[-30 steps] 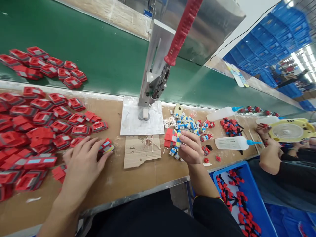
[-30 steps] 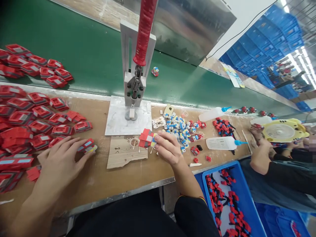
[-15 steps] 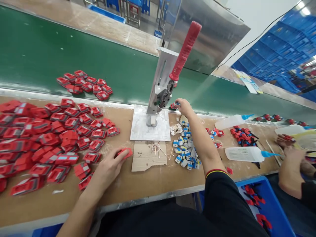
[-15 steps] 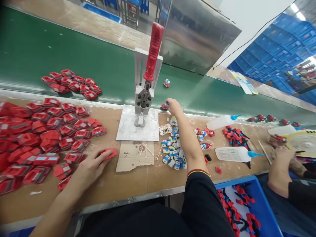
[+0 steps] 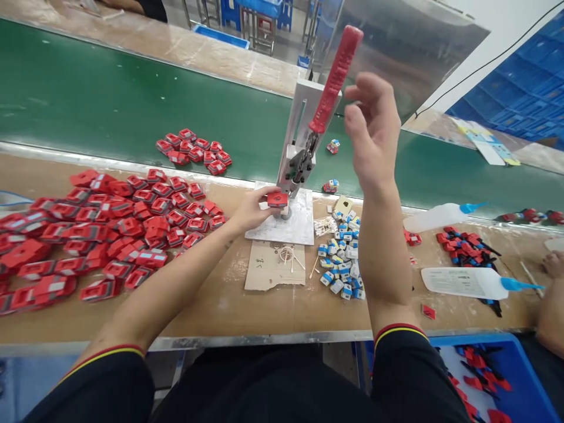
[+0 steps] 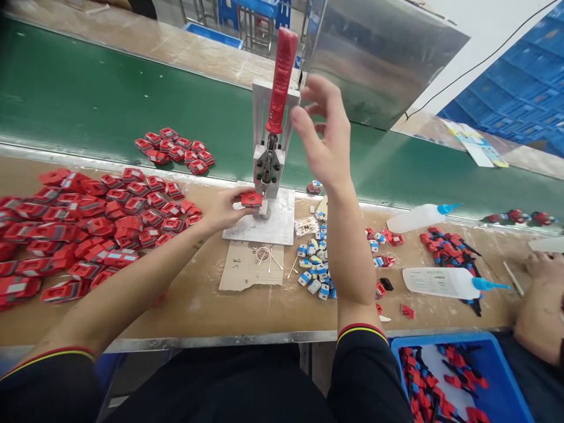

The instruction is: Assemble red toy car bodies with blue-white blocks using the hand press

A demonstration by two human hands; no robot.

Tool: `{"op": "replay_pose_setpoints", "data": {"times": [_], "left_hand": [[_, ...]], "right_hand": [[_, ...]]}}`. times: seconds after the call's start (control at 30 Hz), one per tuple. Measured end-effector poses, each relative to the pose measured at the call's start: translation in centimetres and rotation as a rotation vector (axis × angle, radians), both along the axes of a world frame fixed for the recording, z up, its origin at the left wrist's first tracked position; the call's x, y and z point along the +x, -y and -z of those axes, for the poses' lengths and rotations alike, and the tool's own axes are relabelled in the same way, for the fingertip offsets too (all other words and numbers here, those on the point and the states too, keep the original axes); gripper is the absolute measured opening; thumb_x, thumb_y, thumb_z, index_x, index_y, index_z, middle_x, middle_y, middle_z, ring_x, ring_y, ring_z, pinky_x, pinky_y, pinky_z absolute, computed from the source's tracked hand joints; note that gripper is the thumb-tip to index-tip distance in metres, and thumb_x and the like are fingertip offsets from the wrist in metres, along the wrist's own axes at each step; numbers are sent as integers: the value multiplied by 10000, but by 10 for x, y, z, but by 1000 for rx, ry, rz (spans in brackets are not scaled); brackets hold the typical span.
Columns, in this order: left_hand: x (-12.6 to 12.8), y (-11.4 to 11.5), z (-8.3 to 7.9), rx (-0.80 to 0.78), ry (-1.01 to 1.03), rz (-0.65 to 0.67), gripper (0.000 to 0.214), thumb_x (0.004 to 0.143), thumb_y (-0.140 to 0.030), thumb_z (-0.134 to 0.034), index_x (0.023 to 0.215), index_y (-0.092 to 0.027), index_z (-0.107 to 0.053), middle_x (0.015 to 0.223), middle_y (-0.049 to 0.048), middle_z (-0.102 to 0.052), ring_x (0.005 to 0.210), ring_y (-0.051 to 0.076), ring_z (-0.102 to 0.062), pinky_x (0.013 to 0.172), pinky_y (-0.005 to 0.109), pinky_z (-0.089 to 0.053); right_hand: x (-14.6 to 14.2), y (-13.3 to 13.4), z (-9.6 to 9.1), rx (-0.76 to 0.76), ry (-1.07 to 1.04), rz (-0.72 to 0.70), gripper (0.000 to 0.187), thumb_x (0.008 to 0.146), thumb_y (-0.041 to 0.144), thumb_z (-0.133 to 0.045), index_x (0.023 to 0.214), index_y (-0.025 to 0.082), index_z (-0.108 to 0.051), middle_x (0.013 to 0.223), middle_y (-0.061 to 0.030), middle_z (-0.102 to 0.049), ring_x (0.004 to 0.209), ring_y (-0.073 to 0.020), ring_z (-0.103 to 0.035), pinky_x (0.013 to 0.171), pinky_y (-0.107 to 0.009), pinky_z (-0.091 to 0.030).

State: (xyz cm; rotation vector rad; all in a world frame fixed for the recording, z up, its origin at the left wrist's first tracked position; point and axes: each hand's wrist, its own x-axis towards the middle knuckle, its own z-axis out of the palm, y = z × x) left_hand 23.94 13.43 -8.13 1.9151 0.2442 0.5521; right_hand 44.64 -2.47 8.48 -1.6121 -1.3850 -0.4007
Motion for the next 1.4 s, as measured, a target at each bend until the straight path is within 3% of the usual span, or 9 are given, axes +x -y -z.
{"op": "replay_pose_setpoints", "data": {"times": [0.1,0.23,0.37,0.5,0.93,1.0,1.1,1.23,1.4], "left_hand": [[19,0,10,10,4,47,538,776,-116,-853,1292,-170,-711,1281,119,-813,1150,251,-794,1114,434,-627],[28,2,17,78,10,59,508,774,-102,-846,1260,-186,-723,1272,103,-813,1157,252,-784,1106,435,-619],[31,1,18,101,15,65,507,773,-117,-852,1262,-168,-730,1273,113,-806,1159,262,-769,1093,441,-608],[29,1,15,120,22,93,458,803,-154,-833,1250,-145,-738,1238,116,-810,1130,265,-761,1050,436,-611],[24,7,17,147,55,120,476,897,-229,-772,1365,-171,-704,1332,103,-796,1185,259,-760,1074,407,-605],[25,8,18,148,48,102,492,887,-195,-775,1374,-178,-706,1339,100,-795,1201,260,-760,1093,410,-604],[26,10,19,126,46,87,512,871,-151,-785,1376,-176,-709,1316,104,-804,1174,252,-768,1089,410,-613],[26,12,19,104,41,78,501,882,-169,-795,1376,-172,-714,1298,107,-809,1141,241,-774,1064,397,-626],[25,14,18,87,56,67,488,887,-169,-783,1371,-179,-719,1306,93,-809,1151,234,-768,1046,384,-629]], "right_hand": [[-39,-23,-39,-4,-12,-60,384,1073,534,-591,1394,323,-569,1250,-32,-742,1179,-213,-721,958,-326,-632],[-66,-23,-49,33,-15,-96,256,1039,371,-641,1278,313,-569,1094,-23,-740,982,-192,-743,796,-297,-643],[-88,10,-26,43,110,-128,262,1062,478,-613,1248,296,-581,1094,-23,-735,991,-191,-749,871,-352,-647],[-102,35,3,75,256,-184,253,1084,350,-596,1324,274,-602,1163,-50,-749,1124,-219,-738,1051,-449,-619],[-124,45,76,195,355,-88,396,1002,214,-689,1369,347,-626,1166,-38,-803,1167,-264,-780,1013,-512,-679],[-129,47,89,230,253,-56,376,1017,232,-639,1367,369,-623,1253,-42,-771,1243,-269,-757,1049,-528,-666],[-136,53,94,211,-188,-49,330,1048,392,-573,1377,357,-570,1394,-80,-691,1324,-285,-720,1016,-521,-678],[-143,57,71,-69,-850,-247,513,961,671,-649,1296,312,-500,1191,-92,-746,1085,-267,-796,813,-408,-698],[-151,53,44,-116,-1154,-310,644,751,615,-934,1091,314,-478,994,-9,-756,854,-190,-778,662,-295,-630]]}}
